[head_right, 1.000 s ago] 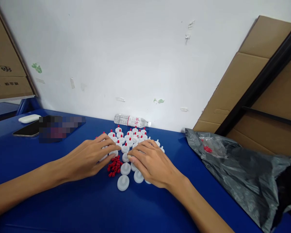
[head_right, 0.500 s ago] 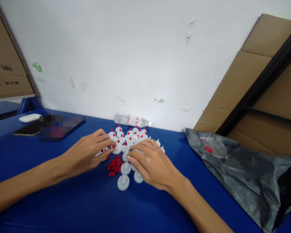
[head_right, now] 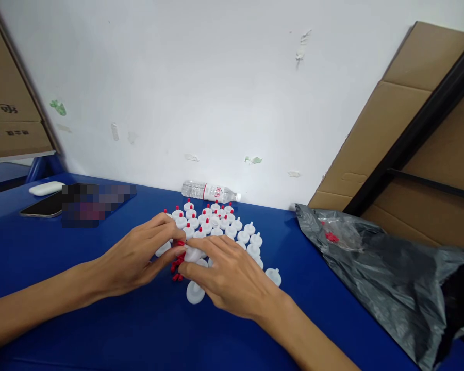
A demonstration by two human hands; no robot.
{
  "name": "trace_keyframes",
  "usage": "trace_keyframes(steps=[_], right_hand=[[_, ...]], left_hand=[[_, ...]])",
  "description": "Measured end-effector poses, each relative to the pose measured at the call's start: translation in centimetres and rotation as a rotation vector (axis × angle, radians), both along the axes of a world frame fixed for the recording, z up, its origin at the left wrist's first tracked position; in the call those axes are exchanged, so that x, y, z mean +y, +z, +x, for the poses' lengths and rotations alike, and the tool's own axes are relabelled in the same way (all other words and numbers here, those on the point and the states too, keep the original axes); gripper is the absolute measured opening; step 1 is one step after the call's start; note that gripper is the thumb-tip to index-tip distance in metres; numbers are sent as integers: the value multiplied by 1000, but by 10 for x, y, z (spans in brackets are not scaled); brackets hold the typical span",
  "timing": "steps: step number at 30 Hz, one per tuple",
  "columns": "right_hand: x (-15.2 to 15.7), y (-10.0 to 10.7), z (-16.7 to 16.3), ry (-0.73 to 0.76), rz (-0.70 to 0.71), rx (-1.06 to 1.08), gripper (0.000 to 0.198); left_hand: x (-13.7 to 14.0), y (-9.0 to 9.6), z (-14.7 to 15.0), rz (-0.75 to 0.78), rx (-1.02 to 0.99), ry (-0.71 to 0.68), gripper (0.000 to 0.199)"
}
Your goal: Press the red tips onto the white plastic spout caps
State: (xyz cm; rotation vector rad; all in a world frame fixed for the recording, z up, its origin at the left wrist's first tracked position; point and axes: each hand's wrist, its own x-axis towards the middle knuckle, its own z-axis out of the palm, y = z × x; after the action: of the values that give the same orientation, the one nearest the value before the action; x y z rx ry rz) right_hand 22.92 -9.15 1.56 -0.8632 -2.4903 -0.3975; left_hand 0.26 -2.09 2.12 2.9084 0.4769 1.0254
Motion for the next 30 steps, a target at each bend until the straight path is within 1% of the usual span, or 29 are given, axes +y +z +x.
trace_keyframes(steps=[2, 5, 8, 10, 13, 15, 19, 21, 23, 24, 25, 26, 28, 29, 30], right_hand=[[1, -1, 2, 16, 20, -17, 36], [2, -1, 2, 25, 25, -36, 43], [3, 4, 1, 31, 40, -54, 41], [3, 8, 0, 30, 103, -71, 38], [3, 15, -3, 20, 219, -98, 36], [2, 18, -5, 18, 265, -103, 30], [0, 18, -6, 19, 341, -153, 18], [2, 17, 4, 15, 363, -177, 20], [6, 17, 24, -30, 360, -167, 25], [9, 17, 37, -88, 331, -144, 28], [13, 18, 50, -158, 308, -96, 30], [16, 20, 63, -266, 284, -31, 29], [24, 22, 85, -505, 229, 104, 24], [27, 23, 92, -600, 186, 124, 26], [30, 22, 98, -679, 133, 133, 31]], left_hand=[[-1, 1, 0, -47, 89, -12, 18], [-2, 3, 0, -40, 177, -57, 24], [-2, 5, -2, -33, 156, -81, 26], [-3, 7, -2, -75, 91, -90, 28], [-6, 8, -1, -182, 18, -82, 34], [-9, 7, 2, -264, -9, -74, 36], [-14, 3, 8, -509, -99, -54, 41], [-13, 3, 6, -649, -168, -58, 43], [-10, 6, 1, -740, -271, -42, 43], [-8, 9, -3, -729, -347, -3, 43], [-5, 11, -6, -684, -384, 37, 42], [-4, 13, -9, -595, -396, 77, 42], [-1, 16, -12, -366, -260, 77, 41], [-1, 16, -12, -282, -169, 62, 40], [-2, 15, -11, -230, -79, 45, 38]])
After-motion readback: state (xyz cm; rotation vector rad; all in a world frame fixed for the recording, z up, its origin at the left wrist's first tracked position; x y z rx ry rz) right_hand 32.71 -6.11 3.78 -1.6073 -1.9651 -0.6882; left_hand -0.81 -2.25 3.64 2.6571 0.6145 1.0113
